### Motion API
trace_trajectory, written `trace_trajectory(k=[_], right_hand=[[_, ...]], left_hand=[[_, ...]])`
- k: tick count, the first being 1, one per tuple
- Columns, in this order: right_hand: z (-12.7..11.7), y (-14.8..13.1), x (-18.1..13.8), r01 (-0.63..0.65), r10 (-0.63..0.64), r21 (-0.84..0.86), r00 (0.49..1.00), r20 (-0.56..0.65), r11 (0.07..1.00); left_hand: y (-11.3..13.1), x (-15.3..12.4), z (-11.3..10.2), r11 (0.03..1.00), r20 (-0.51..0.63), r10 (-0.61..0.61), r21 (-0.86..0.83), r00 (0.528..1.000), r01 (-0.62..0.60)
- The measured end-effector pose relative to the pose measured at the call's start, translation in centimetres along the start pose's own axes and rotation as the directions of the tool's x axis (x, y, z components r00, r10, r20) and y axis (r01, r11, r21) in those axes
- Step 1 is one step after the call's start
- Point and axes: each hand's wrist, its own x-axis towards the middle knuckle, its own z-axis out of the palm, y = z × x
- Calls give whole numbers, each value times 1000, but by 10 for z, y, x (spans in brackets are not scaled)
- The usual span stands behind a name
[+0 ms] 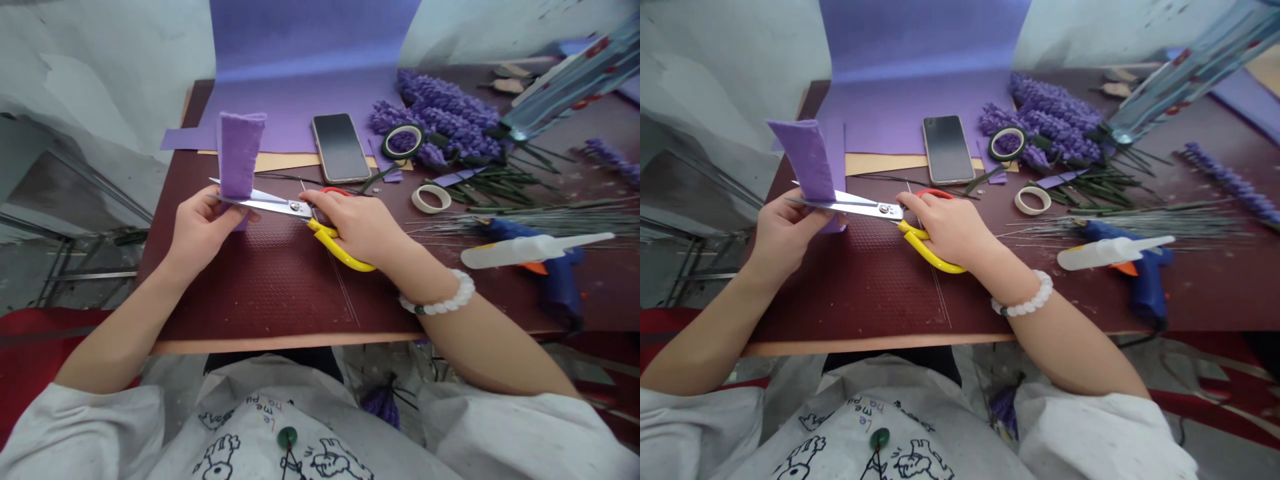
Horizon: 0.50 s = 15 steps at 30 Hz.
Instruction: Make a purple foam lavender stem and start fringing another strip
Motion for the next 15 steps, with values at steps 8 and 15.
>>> trace_trajectory(k=[8,15], right_hand=[[-2,0,0,11,-10,-24,1000,20,1000],[0,0,2,-3,7,-98,999,48,995]], left_hand=[[-1,-2,4,998,-39,21,56,999,-19],[1,-1,4,999,-17,-15,30,1000,15]])
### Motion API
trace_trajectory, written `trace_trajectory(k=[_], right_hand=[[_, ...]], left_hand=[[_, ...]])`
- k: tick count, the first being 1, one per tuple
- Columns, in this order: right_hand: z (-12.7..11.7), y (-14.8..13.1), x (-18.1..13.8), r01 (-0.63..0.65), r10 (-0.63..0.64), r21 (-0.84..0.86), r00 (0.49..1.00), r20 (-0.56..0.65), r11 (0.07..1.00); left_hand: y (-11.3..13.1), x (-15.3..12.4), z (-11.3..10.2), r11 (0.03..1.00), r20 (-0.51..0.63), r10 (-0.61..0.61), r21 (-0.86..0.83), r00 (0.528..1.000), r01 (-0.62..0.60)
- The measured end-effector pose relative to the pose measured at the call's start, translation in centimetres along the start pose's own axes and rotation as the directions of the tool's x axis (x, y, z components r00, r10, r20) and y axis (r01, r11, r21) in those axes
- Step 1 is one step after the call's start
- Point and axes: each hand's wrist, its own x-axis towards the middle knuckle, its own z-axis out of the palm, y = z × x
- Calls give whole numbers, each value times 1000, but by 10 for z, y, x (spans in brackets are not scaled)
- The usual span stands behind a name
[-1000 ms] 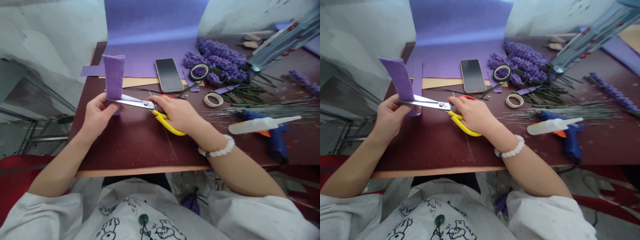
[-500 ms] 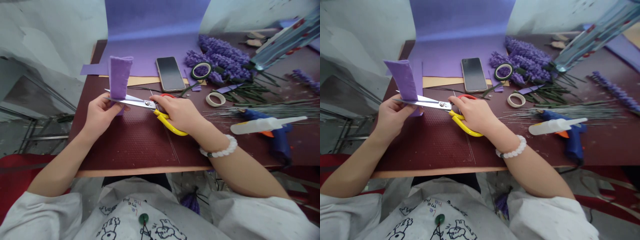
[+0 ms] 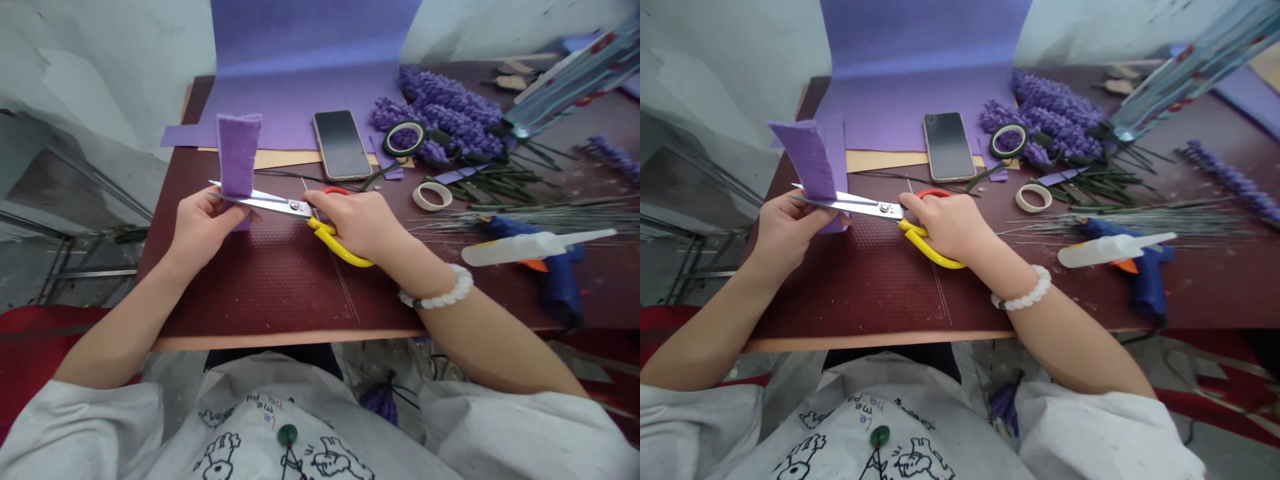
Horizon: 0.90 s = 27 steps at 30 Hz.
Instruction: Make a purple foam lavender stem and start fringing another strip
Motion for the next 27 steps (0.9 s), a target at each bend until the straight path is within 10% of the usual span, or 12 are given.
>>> trace_trajectory(k=[27], right_hand=[[-4,-1,-2,7,-8,88,1000,11,996]], left_hand=[[-6,5,-4,999,-8,-24,-48,1000,23]])
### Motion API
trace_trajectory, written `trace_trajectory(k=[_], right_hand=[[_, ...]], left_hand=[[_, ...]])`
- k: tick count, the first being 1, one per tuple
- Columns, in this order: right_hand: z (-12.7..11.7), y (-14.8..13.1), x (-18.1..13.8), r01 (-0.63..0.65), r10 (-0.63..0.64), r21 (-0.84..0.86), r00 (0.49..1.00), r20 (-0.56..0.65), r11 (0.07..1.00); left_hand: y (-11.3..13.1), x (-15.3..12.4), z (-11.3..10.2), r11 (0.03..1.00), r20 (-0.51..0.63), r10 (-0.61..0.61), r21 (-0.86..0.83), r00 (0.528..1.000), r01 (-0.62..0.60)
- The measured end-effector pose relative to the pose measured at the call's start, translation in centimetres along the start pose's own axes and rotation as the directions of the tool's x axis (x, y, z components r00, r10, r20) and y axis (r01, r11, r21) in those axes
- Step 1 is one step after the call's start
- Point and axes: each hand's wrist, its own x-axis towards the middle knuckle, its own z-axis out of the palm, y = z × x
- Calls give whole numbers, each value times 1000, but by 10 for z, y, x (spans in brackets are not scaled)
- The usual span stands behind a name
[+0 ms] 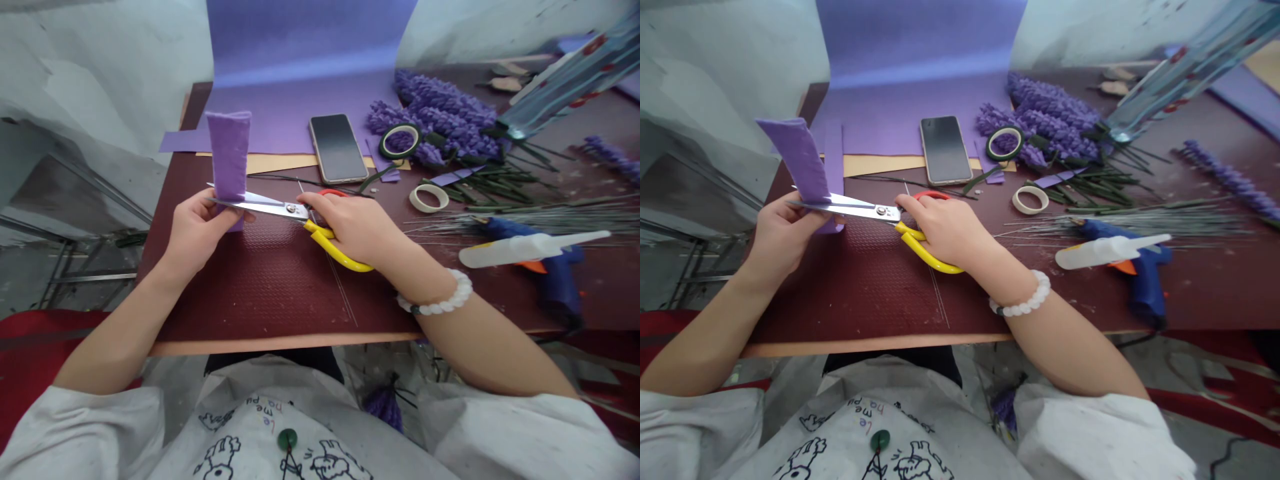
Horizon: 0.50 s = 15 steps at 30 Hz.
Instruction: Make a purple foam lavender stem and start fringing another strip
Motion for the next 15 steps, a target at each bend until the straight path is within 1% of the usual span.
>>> trace_trajectory(k=[6,9,12,15], right_hand=[[0,0,0,2,-2,3,1000,-16,1000],[0,1,0,4,-4,5,1000,-17,1000],[0,1,0,4,-4,7,1000,-14,1000],[-1,1,0,6,-6,10,1000,-13,1000]], left_hand=[[0,-1,1,1000,6,22,14,1000,-22],[1,-2,3,1000,22,3,17,1000,-3],[1,-3,3,1000,23,-7,-8,1000,7],[0,-1,1,998,11,32,-49,999,-31]])
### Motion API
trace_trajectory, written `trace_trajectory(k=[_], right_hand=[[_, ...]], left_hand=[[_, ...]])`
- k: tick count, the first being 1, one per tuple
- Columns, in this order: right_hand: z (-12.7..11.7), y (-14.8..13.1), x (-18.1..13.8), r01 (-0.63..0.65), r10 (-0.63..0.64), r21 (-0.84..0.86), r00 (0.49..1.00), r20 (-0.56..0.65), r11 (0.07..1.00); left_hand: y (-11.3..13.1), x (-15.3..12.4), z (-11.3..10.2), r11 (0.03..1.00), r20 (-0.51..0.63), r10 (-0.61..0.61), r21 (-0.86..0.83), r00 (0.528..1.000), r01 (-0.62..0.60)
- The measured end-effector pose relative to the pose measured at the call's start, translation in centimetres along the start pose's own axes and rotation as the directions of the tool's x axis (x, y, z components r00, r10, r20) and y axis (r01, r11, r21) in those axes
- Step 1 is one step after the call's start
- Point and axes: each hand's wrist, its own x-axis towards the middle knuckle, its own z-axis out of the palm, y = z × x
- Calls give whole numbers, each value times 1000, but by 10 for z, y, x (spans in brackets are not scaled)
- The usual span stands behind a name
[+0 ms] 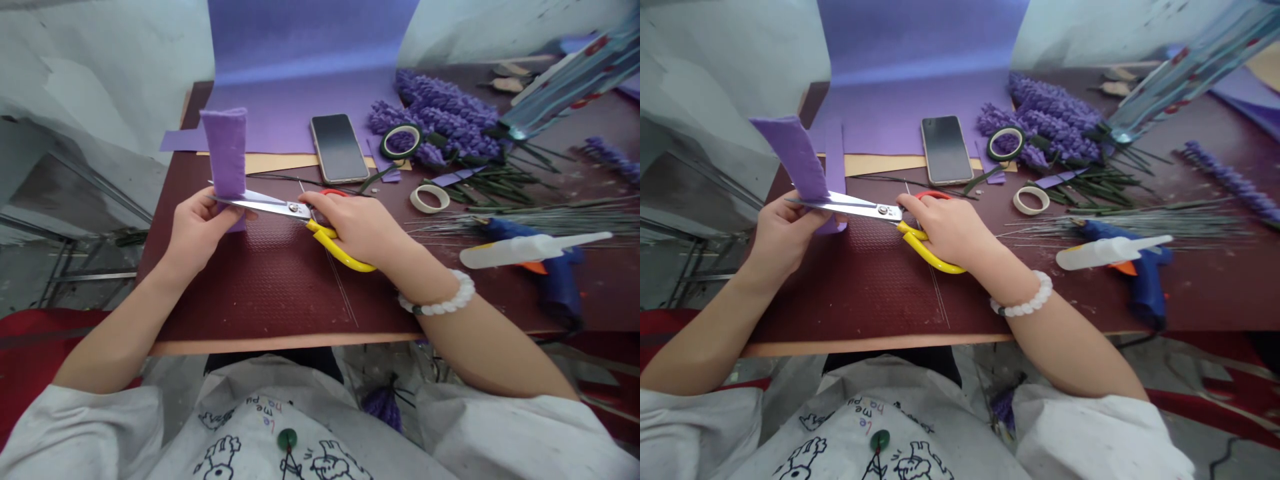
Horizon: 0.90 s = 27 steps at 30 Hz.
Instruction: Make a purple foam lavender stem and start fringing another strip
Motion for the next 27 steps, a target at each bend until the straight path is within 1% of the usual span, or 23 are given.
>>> trace_trajectory(k=[4,12,27], right_hand=[[0,0,0,-1,1,1,1000,5,1000],[0,0,0,1,0,-19,1000,24,1000],[0,0,1,0,1,-39,1000,24,999]], left_hand=[[-1,2,-2,999,-8,33,3,999,-33],[0,0,-1,997,-9,13,79,1000,-12],[7,0,1,996,15,-13,87,1000,12]])
